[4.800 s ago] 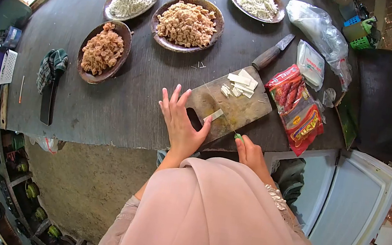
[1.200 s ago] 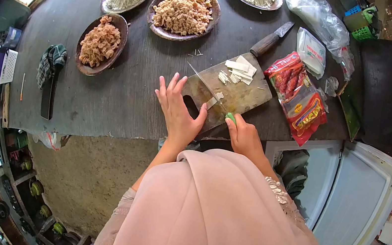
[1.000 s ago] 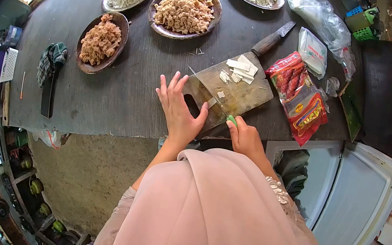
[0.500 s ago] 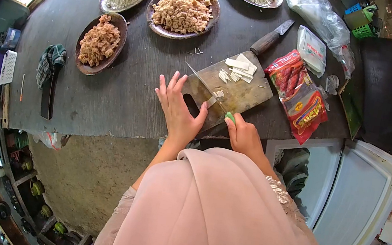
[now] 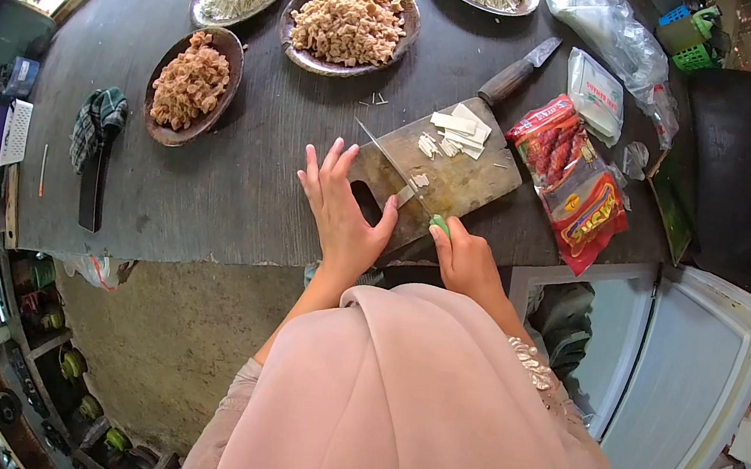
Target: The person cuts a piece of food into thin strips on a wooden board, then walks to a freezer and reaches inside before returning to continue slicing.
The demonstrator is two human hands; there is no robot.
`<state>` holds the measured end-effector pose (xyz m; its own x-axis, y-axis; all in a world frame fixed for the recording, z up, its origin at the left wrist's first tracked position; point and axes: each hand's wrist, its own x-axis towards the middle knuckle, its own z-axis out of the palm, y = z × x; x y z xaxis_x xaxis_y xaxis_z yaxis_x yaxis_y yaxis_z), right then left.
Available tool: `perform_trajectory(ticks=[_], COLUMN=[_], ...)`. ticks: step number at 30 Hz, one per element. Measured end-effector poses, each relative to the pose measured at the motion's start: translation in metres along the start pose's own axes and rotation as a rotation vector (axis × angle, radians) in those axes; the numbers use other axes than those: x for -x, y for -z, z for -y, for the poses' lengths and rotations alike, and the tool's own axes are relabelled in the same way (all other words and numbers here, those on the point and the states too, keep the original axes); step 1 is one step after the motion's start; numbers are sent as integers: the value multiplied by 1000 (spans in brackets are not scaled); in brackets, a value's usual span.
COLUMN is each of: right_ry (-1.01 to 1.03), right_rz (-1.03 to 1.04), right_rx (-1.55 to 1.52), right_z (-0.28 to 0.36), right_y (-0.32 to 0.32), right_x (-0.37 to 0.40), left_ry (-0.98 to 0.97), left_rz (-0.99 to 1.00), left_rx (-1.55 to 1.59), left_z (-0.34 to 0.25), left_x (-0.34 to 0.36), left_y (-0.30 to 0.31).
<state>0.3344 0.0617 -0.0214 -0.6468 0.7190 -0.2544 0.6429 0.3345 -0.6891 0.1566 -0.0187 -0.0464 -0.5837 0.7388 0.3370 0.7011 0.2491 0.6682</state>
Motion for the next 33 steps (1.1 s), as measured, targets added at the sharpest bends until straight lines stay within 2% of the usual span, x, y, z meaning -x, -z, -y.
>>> perform_trajectory(ticks=[17,33], right_ry=[8,-14], right_rz=[-8,5], right_rx=[-48,33], right_z=[-1,1], right_y=[5,3], right_x=[7,6], left_ry=[10,-3], left_rz=[-4,-8], left_rx=[7,-8], left_z=[0,2], left_x=[1,0], left_y=[1,0])
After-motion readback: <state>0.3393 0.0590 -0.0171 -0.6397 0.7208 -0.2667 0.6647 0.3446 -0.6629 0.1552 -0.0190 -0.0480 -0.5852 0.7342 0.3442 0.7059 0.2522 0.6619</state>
